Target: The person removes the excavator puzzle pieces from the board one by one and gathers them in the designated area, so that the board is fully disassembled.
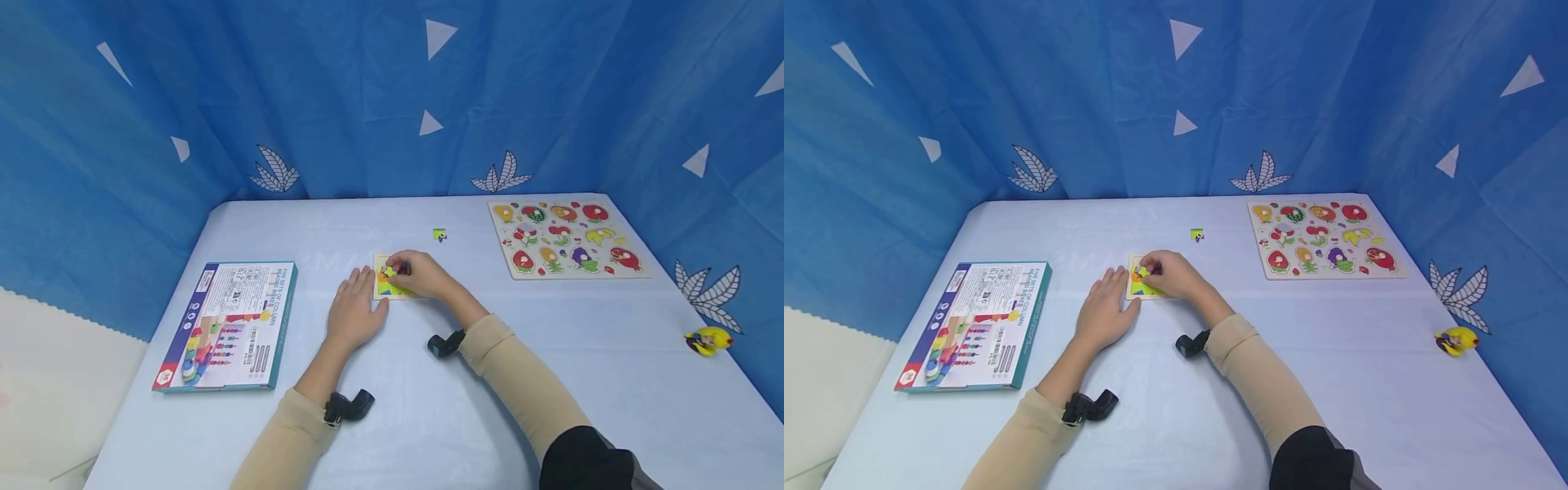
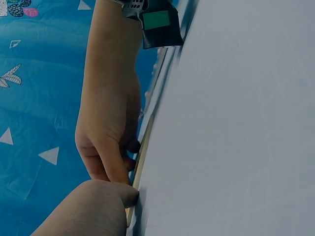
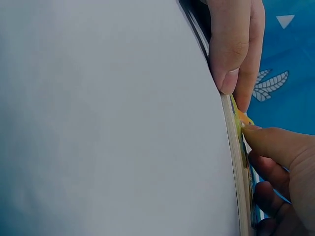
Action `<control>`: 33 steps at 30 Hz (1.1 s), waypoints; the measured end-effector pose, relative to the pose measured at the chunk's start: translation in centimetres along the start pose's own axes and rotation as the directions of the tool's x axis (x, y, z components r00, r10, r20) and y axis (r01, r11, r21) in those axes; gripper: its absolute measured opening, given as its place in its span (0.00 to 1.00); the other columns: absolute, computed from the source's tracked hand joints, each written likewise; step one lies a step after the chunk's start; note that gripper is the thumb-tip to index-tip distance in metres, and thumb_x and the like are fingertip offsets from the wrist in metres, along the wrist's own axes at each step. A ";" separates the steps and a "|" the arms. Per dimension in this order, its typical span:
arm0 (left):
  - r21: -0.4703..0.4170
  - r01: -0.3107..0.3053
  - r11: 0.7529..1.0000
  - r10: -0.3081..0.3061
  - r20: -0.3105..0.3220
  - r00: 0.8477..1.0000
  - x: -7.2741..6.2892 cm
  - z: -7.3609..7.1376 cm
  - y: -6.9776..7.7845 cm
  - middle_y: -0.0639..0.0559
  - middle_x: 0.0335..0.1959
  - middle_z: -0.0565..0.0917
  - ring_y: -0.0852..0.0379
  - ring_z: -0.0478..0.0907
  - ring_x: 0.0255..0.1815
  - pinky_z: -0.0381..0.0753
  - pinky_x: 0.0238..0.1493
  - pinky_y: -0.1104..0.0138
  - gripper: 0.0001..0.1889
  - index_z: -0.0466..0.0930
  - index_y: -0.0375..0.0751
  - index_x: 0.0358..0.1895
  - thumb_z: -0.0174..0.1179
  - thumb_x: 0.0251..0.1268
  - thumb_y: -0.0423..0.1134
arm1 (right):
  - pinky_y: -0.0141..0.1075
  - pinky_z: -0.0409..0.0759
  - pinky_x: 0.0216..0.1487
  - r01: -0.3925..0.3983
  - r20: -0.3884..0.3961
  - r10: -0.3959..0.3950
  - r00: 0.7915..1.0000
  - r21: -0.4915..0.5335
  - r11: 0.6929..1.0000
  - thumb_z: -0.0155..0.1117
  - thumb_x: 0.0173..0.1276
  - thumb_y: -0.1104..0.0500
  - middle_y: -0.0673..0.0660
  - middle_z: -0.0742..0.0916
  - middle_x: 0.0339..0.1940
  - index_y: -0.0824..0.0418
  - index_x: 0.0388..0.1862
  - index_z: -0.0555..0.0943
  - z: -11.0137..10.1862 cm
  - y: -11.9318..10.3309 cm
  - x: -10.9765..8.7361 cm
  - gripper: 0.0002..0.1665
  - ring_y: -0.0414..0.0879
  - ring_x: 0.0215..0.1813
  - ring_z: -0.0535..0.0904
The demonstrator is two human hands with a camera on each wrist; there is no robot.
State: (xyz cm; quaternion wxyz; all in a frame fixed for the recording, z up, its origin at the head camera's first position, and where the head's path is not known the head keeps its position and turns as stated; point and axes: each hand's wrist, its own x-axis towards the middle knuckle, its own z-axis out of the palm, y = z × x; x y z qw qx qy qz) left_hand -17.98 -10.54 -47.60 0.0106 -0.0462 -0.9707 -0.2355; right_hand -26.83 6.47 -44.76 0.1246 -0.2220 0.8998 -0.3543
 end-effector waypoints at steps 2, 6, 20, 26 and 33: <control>0.001 0.000 1.000 0.000 0.003 1.000 0.0 0.0 0.0 0.48 0.80 0.56 0.50 0.46 0.83 0.45 0.82 0.53 0.38 0.56 0.40 0.78 0.48 0.71 0.56 | 0.36 0.78 0.51 -0.003 -0.001 0.003 1.000 0.004 1.000 0.71 0.65 0.53 0.50 0.83 0.41 0.55 0.54 0.82 0.0 0.1 0.0 0.20 0.45 0.44 0.77; 0.000 0.003 1.000 -0.003 0.008 1.000 0.0 -0.1 0.0 0.48 0.81 0.56 0.50 0.45 0.83 0.44 0.82 0.53 0.38 0.56 0.40 0.78 0.48 0.72 0.56 | 0.37 0.78 0.50 -0.001 -0.001 0.001 1.000 0.010 1.000 0.73 0.63 0.52 0.51 0.84 0.42 0.56 0.55 0.82 0.0 0.1 -0.1 0.22 0.45 0.44 0.77; 0.003 0.006 1.000 -0.006 0.026 1.000 0.0 0.2 -0.1 0.50 0.81 0.55 0.52 0.44 0.83 0.43 0.83 0.54 0.38 0.54 0.41 0.78 0.47 0.72 0.58 | 0.35 0.77 0.41 -0.009 -0.042 0.008 0.999 -0.032 0.999 0.71 0.65 0.49 0.50 0.83 0.41 0.56 0.57 0.82 -0.6 0.1 -0.5 0.23 0.45 0.38 0.75; 0.004 0.005 1.000 -0.005 0.029 1.000 0.1 0.2 -0.2 0.50 0.81 0.54 0.52 0.43 0.84 0.43 0.83 0.55 0.38 0.54 0.41 0.78 0.47 0.72 0.58 | 0.37 0.77 0.40 -0.051 -0.046 0.050 0.998 -0.016 0.999 0.69 0.67 0.49 0.49 0.83 0.43 0.53 0.57 0.82 -1.7 0.8 -1.3 0.22 0.47 0.40 0.75; -0.007 0.011 1.000 -0.011 0.021 1.000 0.1 0.3 -0.2 0.50 0.81 0.54 0.51 0.43 0.84 0.43 0.83 0.55 0.38 0.54 0.40 0.78 0.47 0.72 0.57 | 0.38 0.76 0.43 -0.089 -0.105 0.089 0.990 0.001 0.996 0.70 0.66 0.50 0.50 0.84 0.46 0.52 0.57 0.82 -3.6 2.4 -2.7 0.21 0.47 0.44 0.74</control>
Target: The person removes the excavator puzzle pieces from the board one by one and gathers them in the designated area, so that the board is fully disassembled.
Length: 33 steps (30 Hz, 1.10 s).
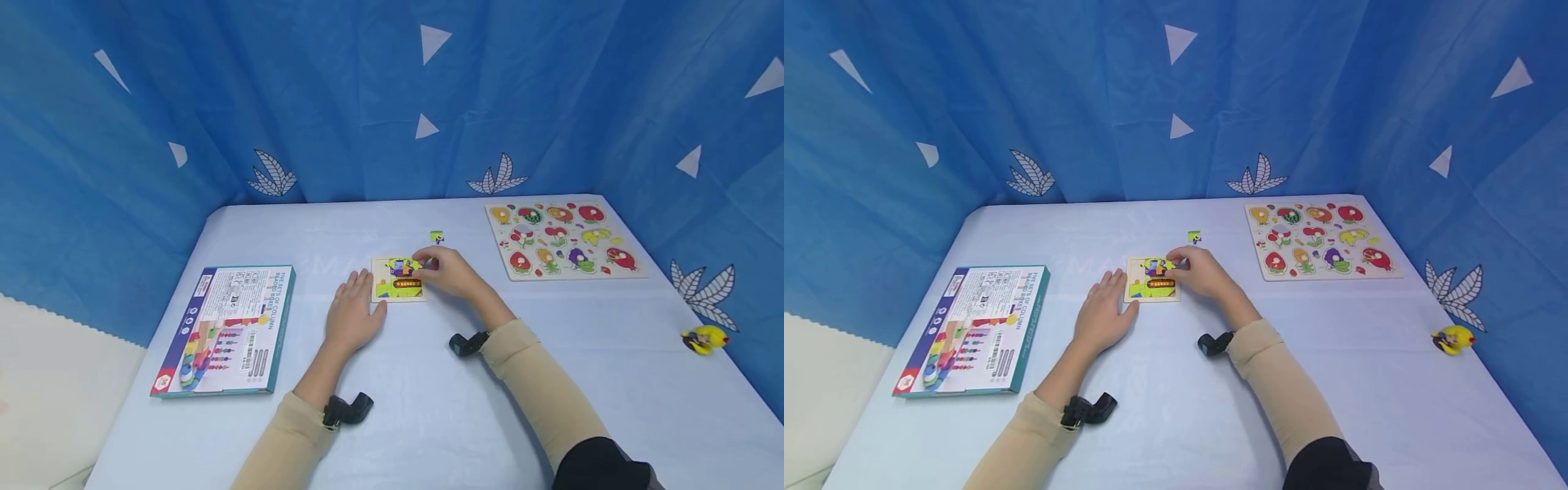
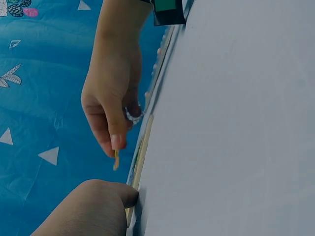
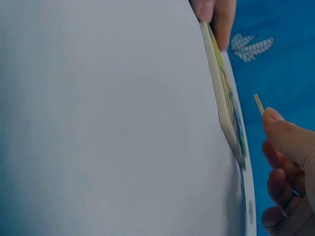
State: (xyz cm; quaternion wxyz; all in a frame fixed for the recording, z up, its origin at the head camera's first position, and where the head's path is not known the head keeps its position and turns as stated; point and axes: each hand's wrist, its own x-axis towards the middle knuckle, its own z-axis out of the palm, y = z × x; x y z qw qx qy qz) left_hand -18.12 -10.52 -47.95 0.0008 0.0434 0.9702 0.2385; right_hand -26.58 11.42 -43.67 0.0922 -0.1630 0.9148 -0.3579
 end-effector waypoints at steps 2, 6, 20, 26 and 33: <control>-0.005 0.001 1.000 -0.001 -0.006 1.000 0.0 0.0 0.0 0.50 0.81 0.55 0.51 0.44 0.84 0.43 0.83 0.55 0.38 0.55 0.40 0.78 0.48 0.72 0.57 | 0.38 0.75 0.44 -0.007 -0.017 0.007 1.000 0.004 1.000 0.70 0.66 0.51 0.51 0.84 0.47 0.52 0.57 0.82 -0.6 0.7 -0.3 0.21 0.48 0.44 0.74; -0.011 -0.007 1.000 0.007 -0.020 1.000 -0.1 0.0 0.0 0.49 0.81 0.55 0.50 0.45 0.83 0.44 0.82 0.55 0.38 0.56 0.39 0.78 0.48 0.71 0.56 | 0.39 0.75 0.46 -0.022 -0.048 0.023 0.999 0.017 1.000 0.70 0.66 0.52 0.53 0.84 0.48 0.54 0.58 0.81 -1.6 2.2 -0.8 0.22 0.49 0.45 0.75; -0.009 0.009 1.000 -0.009 -0.015 1.000 -0.2 -0.2 0.1 0.49 0.81 0.55 0.51 0.44 0.83 0.44 0.83 0.55 0.38 0.55 0.40 0.78 0.49 0.71 0.56 | 0.38 0.74 0.43 -0.067 -0.068 0.066 0.995 -0.017 0.998 0.67 0.68 0.52 0.54 0.84 0.48 0.54 0.61 0.80 -2.7 5.0 -1.0 0.23 0.49 0.44 0.74; -0.007 0.010 1.000 -0.010 -0.008 1.000 -0.1 -0.2 0.1 0.50 0.81 0.55 0.51 0.44 0.84 0.43 0.83 0.55 0.38 0.55 0.40 0.78 0.48 0.71 0.56 | 0.38 0.75 0.44 -0.069 -0.079 0.066 0.995 -0.031 0.997 0.67 0.69 0.51 0.54 0.83 0.50 0.54 0.63 0.79 -2.5 5.1 -0.5 0.24 0.48 0.45 0.75; -0.011 0.002 1.000 -0.002 -0.007 1.000 0.0 -0.1 0.0 0.50 0.81 0.55 0.52 0.44 0.84 0.43 0.83 0.55 0.38 0.55 0.41 0.78 0.48 0.71 0.57 | 0.38 0.75 0.45 -0.063 -0.088 0.059 0.994 -0.044 0.997 0.66 0.69 0.52 0.55 0.83 0.50 0.55 0.63 0.79 -2.2 5.4 0.0 0.24 0.49 0.45 0.75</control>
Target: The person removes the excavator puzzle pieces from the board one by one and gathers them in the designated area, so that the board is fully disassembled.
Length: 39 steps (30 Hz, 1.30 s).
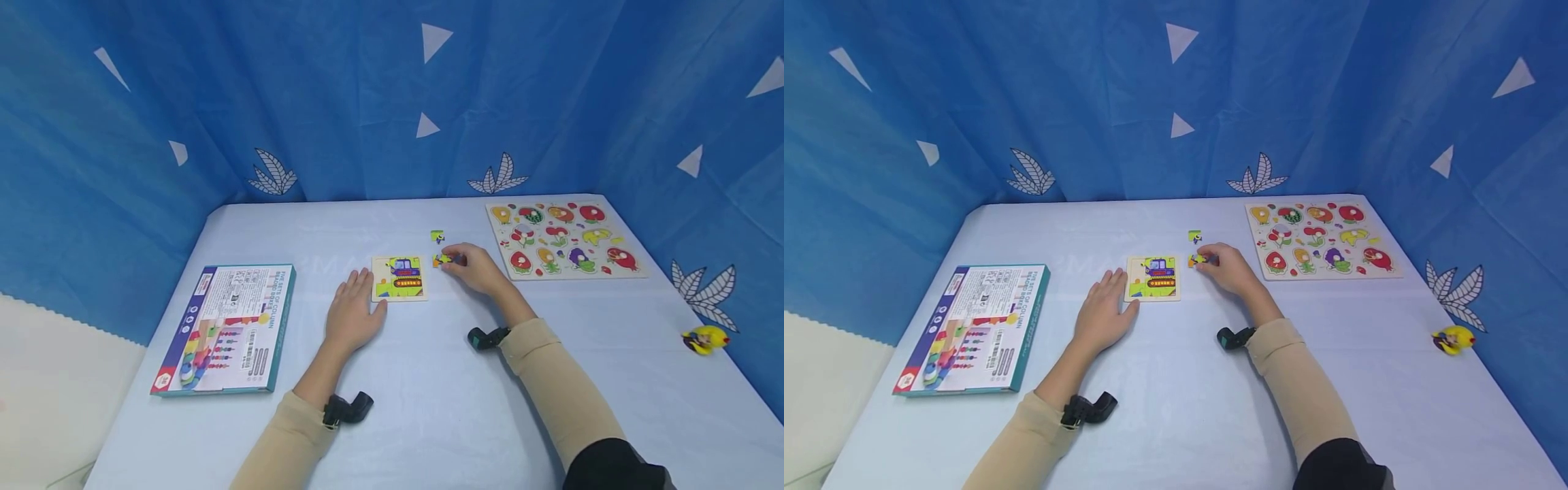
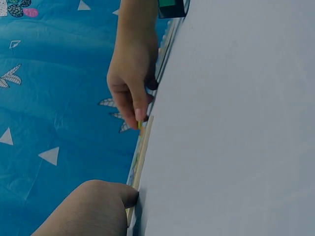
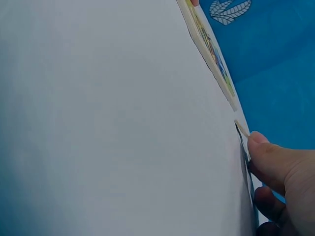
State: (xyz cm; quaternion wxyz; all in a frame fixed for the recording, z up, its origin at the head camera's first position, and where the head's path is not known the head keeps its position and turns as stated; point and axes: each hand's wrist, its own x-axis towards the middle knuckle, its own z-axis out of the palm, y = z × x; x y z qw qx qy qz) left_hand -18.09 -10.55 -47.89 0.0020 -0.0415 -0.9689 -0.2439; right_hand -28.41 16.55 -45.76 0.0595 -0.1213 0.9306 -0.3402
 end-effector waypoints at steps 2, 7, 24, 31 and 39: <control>-0.001 -0.002 1.000 0.002 -0.003 1.000 0.0 0.0 0.0 0.50 0.81 0.55 0.52 0.44 0.84 0.43 0.83 0.55 0.38 0.55 0.41 0.78 0.48 0.71 0.57 | 0.38 0.75 0.45 0.001 0.001 -0.001 1.000 -0.011 1.000 0.66 0.69 0.52 0.55 0.83 0.50 0.54 0.63 0.79 0.0 0.0 0.0 0.24 0.48 0.45 0.75; 0.006 -0.006 1.000 0.006 -0.010 1.000 0.1 0.0 0.0 0.50 0.81 0.55 0.52 0.44 0.83 0.43 0.83 0.55 0.38 0.55 0.41 0.78 0.48 0.71 0.57 | 0.38 0.76 0.44 0.011 -0.004 -0.011 1.000 -0.048 0.999 0.66 0.70 0.52 0.53 0.83 0.48 0.54 0.63 0.79 0.0 -0.3 -0.1 0.23 0.48 0.43 0.75; 0.007 -0.002 1.000 0.002 -0.017 1.000 0.0 0.0 0.1 0.50 0.81 0.56 0.52 0.44 0.83 0.44 0.83 0.55 0.38 0.55 0.40 0.78 0.49 0.71 0.57 | 0.42 0.79 0.50 0.010 -0.014 -0.012 1.000 -0.100 0.995 0.67 0.69 0.53 0.54 0.82 0.49 0.55 0.58 0.83 -0.1 -0.4 0.0 0.20 0.48 0.47 0.77; 0.001 -0.007 1.000 0.007 -0.016 1.000 -0.1 0.0 0.1 0.49 0.81 0.55 0.51 0.45 0.83 0.44 0.82 0.54 0.38 0.56 0.40 0.78 0.49 0.71 0.56 | 0.44 0.78 0.55 -0.004 -0.002 0.004 1.000 -0.082 0.997 0.67 0.68 0.52 0.54 0.82 0.50 0.56 0.59 0.81 -0.2 -0.6 -0.2 0.22 0.50 0.51 0.77; -0.009 -0.012 1.000 0.012 -0.015 1.000 -0.2 -0.1 0.1 0.50 0.81 0.56 0.51 0.45 0.83 0.44 0.82 0.54 0.37 0.56 0.39 0.78 0.49 0.71 0.54 | 0.40 0.77 0.49 0.023 -0.012 -0.024 1.000 -0.051 0.998 0.67 0.69 0.52 0.54 0.81 0.50 0.55 0.63 0.80 -0.2 -0.9 -0.6 0.24 0.48 0.47 0.75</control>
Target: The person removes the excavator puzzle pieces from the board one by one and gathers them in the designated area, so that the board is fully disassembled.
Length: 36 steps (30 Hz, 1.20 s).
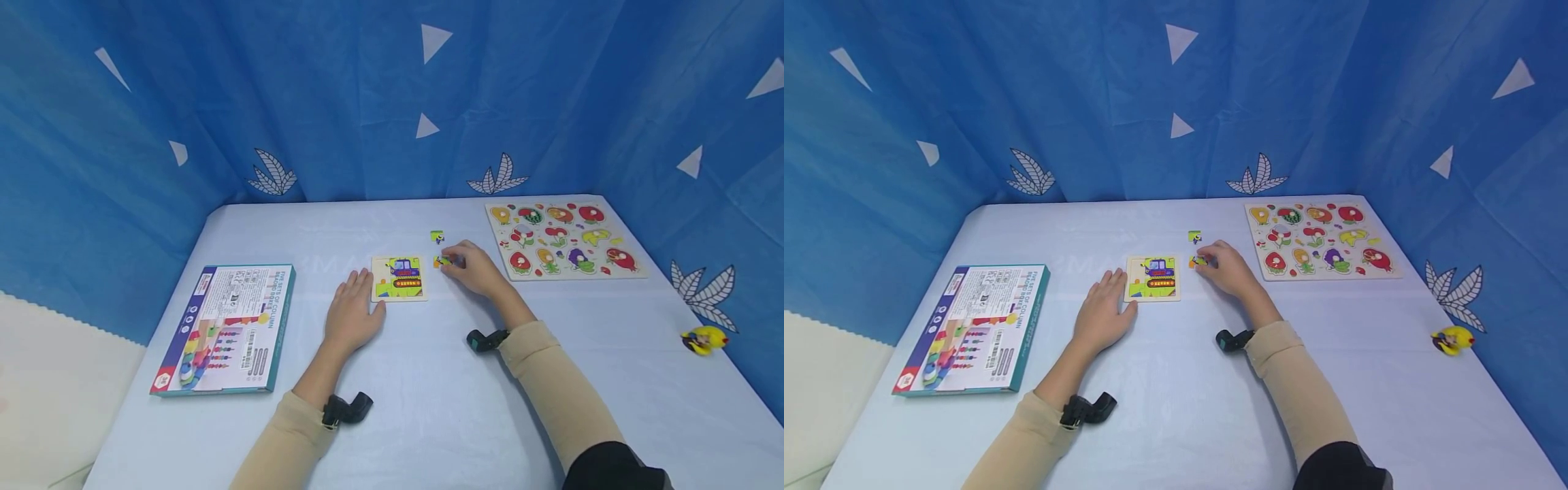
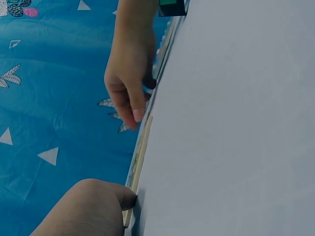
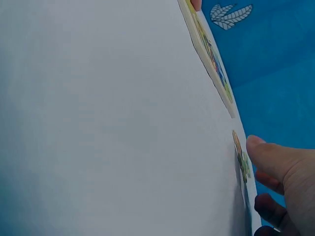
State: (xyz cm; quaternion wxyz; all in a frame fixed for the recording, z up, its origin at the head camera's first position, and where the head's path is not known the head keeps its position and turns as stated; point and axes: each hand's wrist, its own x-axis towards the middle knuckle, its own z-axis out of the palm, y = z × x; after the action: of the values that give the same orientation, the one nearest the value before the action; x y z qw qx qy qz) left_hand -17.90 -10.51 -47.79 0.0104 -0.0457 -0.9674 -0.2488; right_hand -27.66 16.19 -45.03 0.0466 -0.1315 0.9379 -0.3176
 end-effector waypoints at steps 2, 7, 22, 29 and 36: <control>0.001 0.002 1.000 -0.002 0.001 1.000 0.0 0.0 0.0 0.50 0.81 0.56 0.52 0.44 0.83 0.44 0.82 0.55 0.37 0.56 0.40 0.78 0.48 0.71 0.54 | 0.38 0.76 0.46 0.023 -0.008 -0.023 1.000 0.016 1.000 0.66 0.69 0.52 0.54 0.81 0.50 0.56 0.62 0.80 0.0 -0.3 -0.1 0.24 0.48 0.45 0.75; 0.002 0.005 1.000 -0.005 0.000 1.000 0.0 0.0 0.0 0.50 0.81 0.56 0.52 0.44 0.83 0.44 0.82 0.55 0.37 0.55 0.40 0.78 0.48 0.71 0.53 | 0.38 0.75 0.42 0.091 -0.008 -0.091 0.996 0.055 0.994 0.66 0.70 0.52 0.53 0.81 0.48 0.57 0.62 0.80 0.4 -1.5 -0.3 0.23 0.48 0.43 0.73; 0.002 -0.011 1.000 0.011 0.024 1.000 0.1 -0.2 -0.2 0.49 0.81 0.55 0.51 0.45 0.83 0.44 0.82 0.54 0.35 0.55 0.40 0.78 0.46 0.73 0.51 | 0.36 0.77 0.41 0.160 0.114 -0.163 0.980 0.035 0.986 0.66 0.70 0.50 0.49 0.81 0.48 0.53 0.62 0.80 3.3 -5.3 -0.6 0.23 0.44 0.42 0.74; 0.009 -0.024 1.000 0.023 0.073 0.997 0.3 -0.8 -0.2 0.49 0.81 0.54 0.51 0.45 0.83 0.45 0.82 0.54 0.34 0.55 0.40 0.78 0.47 0.74 0.49 | 0.41 0.79 0.57 0.265 0.164 -0.268 0.949 0.040 0.963 0.67 0.69 0.53 0.52 0.82 0.52 0.55 0.61 0.81 4.7 -6.5 -0.8 0.22 0.45 0.51 0.77; 0.023 -0.050 0.998 0.048 0.080 0.996 0.2 -1.0 -0.6 0.49 0.81 0.55 0.51 0.47 0.83 0.47 0.82 0.53 0.33 0.55 0.41 0.78 0.45 0.75 0.49 | 0.40 0.77 0.55 0.297 0.203 -0.288 0.936 -0.013 0.955 0.68 0.68 0.52 0.51 0.82 0.48 0.54 0.61 0.81 5.6 -7.3 -0.6 0.22 0.44 0.48 0.75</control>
State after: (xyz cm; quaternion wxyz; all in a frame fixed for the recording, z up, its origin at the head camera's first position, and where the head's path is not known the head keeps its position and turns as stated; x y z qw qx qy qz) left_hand -18.20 -11.49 -47.20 -0.0215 -0.0793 -0.9687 -0.2343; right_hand -24.56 7.51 -45.00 0.0895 -0.3014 0.9053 -0.2856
